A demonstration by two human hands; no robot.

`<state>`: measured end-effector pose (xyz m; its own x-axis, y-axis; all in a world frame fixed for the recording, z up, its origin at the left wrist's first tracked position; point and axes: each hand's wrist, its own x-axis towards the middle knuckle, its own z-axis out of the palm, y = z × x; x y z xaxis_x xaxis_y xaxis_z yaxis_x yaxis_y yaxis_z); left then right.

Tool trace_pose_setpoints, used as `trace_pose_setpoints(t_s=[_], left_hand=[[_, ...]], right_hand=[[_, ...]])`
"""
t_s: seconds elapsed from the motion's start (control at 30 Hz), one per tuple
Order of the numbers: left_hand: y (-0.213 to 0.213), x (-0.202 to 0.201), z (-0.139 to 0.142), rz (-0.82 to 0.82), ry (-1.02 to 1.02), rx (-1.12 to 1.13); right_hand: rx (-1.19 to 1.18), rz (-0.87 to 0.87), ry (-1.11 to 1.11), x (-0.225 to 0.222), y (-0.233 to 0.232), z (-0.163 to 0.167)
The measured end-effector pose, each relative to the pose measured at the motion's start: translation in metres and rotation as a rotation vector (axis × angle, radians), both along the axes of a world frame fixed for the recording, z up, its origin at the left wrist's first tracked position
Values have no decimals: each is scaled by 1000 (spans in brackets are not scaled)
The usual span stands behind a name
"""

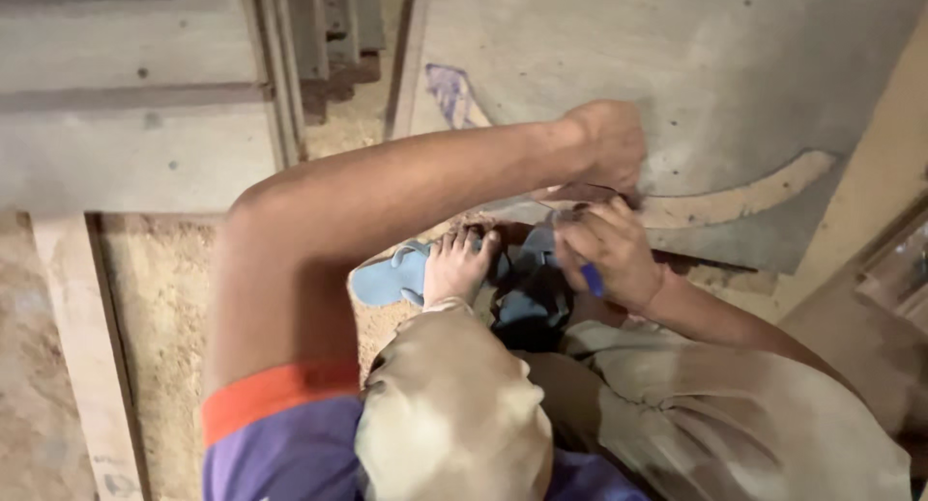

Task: The person kneels on the floor of a woodworking shop and traces around a curved wooden template placed on a large board, using a pen. They repeatedly reposition and hold the template steady with one hand while drawing along its edge, then move the board at the end.

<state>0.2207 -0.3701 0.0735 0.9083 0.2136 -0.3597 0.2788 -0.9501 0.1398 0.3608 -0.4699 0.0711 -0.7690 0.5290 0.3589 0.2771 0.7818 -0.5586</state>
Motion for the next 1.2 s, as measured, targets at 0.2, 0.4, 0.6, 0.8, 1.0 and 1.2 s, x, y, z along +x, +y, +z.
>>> trace_pose_setpoints(t_s=[0.2,0.4,0.6,0.8,1.0,1.2], left_hand=[[4,13,-29,98,6,-95],[7,21,-51,229,-71,-185],[6,23,-60,273,-125,-170],[6,25,-62,207,-107,-121],[9,23,-60,160,-104,-120],[11,16,-41,130,-26,-206]], right_hand=[[90,98,10,-54,4,-38],[26,191,43,-107,24,-64],[134,82,-135,-159,43,-56],[259,-45,-170,-191,61,-62],[204,-13,-171,-189,59,-47],[-95,69,-76,-137,23,-36]])
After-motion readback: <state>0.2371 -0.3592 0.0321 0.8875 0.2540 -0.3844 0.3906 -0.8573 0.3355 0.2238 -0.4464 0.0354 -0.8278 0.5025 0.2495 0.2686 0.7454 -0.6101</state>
